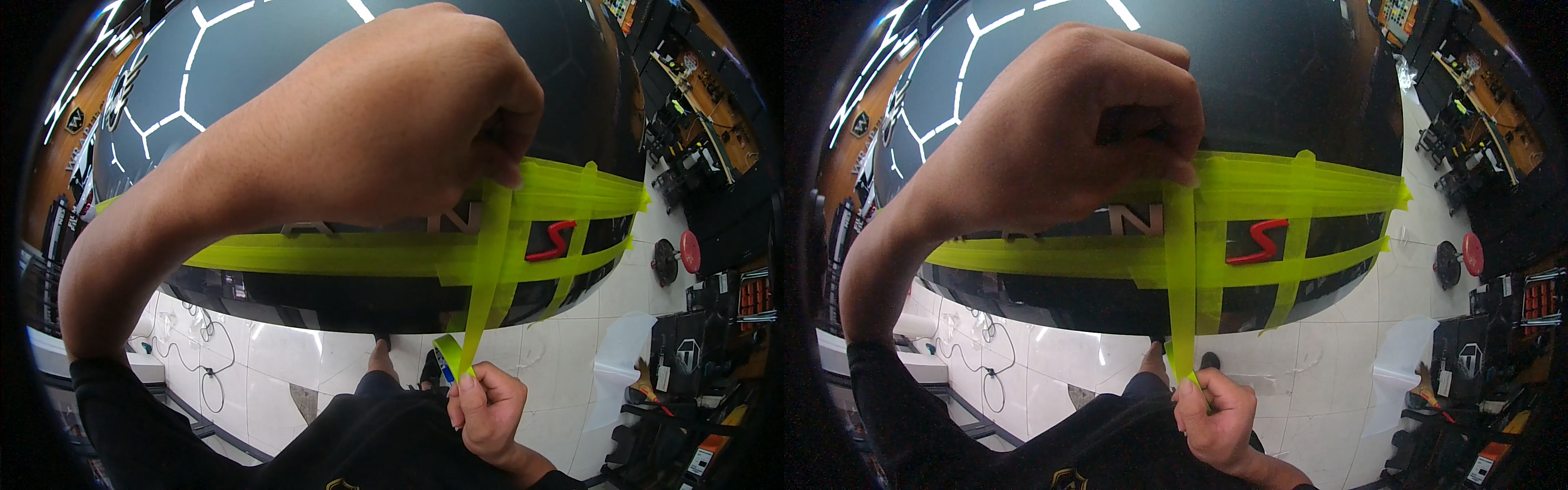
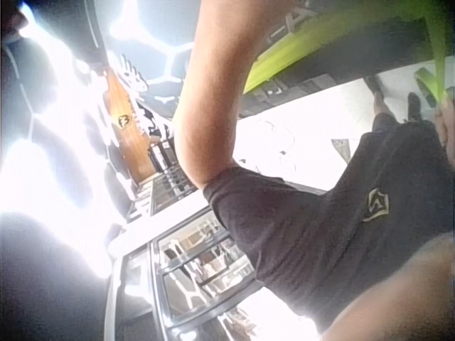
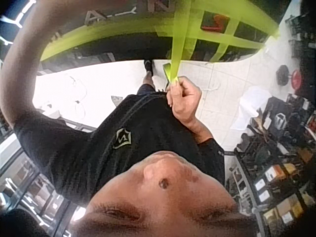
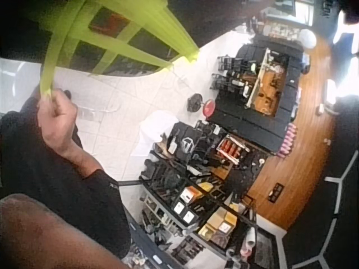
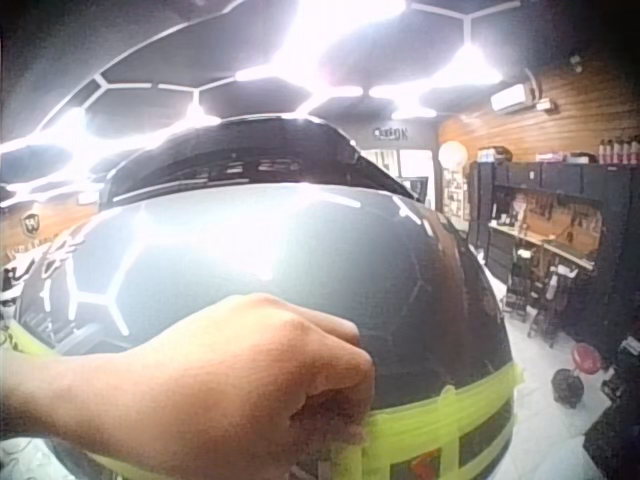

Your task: The person applies strips of bright yellow tape to the rear of a dark grey car, specifically around the 'COUNTRYMAN S' lettering. They methodically place horizontal and vertical strips to create a grid pattern over the badges, smoothing each piece with their hands.

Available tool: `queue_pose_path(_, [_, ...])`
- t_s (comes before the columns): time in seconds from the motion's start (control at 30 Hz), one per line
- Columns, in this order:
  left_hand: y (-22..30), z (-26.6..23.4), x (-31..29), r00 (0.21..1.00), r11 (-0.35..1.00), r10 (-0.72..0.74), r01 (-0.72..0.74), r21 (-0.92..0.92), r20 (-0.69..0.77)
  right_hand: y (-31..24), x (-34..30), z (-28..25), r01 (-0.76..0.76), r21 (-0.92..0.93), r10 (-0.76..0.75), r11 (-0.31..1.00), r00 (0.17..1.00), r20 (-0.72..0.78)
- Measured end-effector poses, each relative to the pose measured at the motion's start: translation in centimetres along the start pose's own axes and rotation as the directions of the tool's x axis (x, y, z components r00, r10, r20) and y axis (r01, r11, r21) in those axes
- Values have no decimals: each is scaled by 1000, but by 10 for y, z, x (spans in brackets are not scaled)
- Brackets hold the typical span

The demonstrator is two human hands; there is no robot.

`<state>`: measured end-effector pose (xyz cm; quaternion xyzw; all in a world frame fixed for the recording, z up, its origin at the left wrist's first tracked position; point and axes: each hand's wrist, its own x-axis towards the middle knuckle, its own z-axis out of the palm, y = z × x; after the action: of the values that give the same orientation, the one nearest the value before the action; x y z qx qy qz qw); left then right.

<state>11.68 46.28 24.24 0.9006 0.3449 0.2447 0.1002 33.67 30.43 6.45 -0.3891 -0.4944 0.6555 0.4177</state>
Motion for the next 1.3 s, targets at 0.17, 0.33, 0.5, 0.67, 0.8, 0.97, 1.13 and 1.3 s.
queue_pose_path(0.17, [20,-11,8,999,998,-40,39,56,29,-2,-1,1,-12,1,12,1000,1000,-8])
queue_pose_path(0.33, [20,-11,10,995,995,-93,93,-26,34,-1,1,0,-37,17,37,999,999,3])
queue_pose_path(0.5, [18,-11,3,992,983,124,-119,136,-30,-1,1,1,-47,21,47,999,999,-10])
queue_pose_path(0.67, [23,-17,9,968,970,-237,232,66,83,0,1,2,-41,13,41,999,999,-28])
queue_pose_path(0.8, [21,-10,7,966,963,-258,256,78,9,2,2,3,25,-28,-26,999,999,-30])
queue_pose_path(0.97, [8,-14,-10,996,951,83,-85,297,20,3,4,3,8,3,-8,1000,999,-36])
queue_pose_path(1.13, [38,11,-60,977,685,23,-171,708,214,6,4,6,-6,42,8,999,999,-32])
queue_pose_path(1.3, [45,18,-68,970,639,15,-195,744,242,1,3,3,-42,72,44,996,999,-24])
